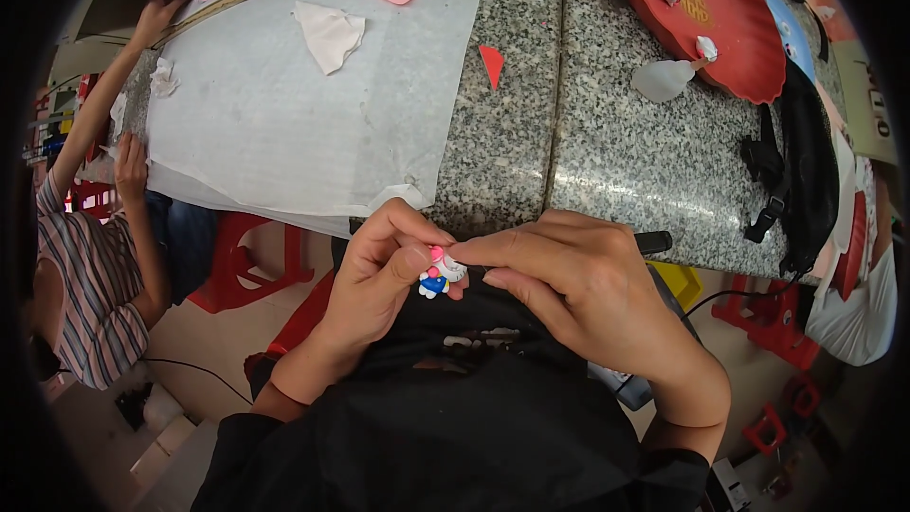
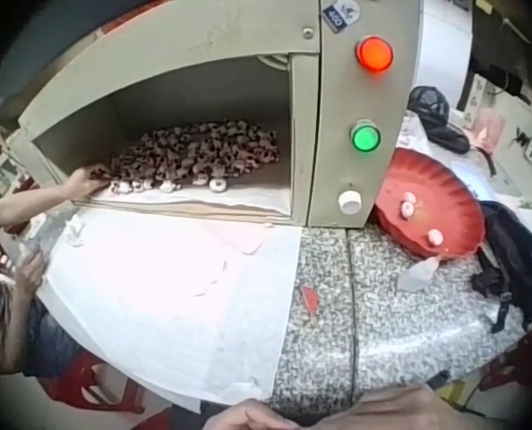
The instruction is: Assembling small plastic toy figurines by gluing and joining individual parts at a factory workstation.
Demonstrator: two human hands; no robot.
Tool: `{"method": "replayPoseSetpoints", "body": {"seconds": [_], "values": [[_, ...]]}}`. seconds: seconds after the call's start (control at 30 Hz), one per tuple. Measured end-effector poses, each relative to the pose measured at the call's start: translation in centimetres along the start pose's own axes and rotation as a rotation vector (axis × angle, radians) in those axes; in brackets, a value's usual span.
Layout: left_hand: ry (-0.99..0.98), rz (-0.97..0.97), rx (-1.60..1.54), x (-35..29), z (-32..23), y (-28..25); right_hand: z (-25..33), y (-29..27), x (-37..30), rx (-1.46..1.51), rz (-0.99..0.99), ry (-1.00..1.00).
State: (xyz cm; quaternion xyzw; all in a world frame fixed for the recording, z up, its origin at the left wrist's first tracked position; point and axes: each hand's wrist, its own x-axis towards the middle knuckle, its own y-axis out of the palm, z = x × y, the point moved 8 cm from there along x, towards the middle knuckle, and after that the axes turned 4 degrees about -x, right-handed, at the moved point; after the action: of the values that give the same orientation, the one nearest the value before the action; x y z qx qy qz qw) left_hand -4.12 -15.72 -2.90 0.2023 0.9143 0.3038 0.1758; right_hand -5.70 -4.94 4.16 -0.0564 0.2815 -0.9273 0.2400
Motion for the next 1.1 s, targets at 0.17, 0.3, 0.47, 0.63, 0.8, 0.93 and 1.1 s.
{"method": "replayPoseSetpoints", "body": {"seconds": [0.17,0.3,0.47,0.63,0.8,0.93,1.1], "values": [[-0.008,0.005,-0.008,0.0,0.1,0.1,-0.1,0.0,-0.1,-0.012,0.007,0.003],[-0.006,0.006,-0.011,-0.1,0.1,0.0,0.0,0.0,-0.1,-0.006,-0.008,-0.003],[-0.011,0.021,-0.038,-0.1,0.2,0.2,0.2,-0.1,-0.2,0.016,-0.049,-0.041],[-0.022,0.022,-0.039,-0.1,0.4,0.1,0.2,-0.1,-0.2,0.015,-0.039,-0.031],[-0.022,0.038,-0.051,-0.1,0.3,0.3,0.4,-0.2,-0.2,-0.009,-0.036,-0.039],[-0.085,0.056,-0.138,0.0,0.5,0.4,0.7,-0.2,-0.1,-0.025,-0.005,-0.042],[-0.159,0.128,-0.184,-0.1,1.2,0.6,0.8,-0.1,-0.1,-0.035,0.038,-0.068]]}}
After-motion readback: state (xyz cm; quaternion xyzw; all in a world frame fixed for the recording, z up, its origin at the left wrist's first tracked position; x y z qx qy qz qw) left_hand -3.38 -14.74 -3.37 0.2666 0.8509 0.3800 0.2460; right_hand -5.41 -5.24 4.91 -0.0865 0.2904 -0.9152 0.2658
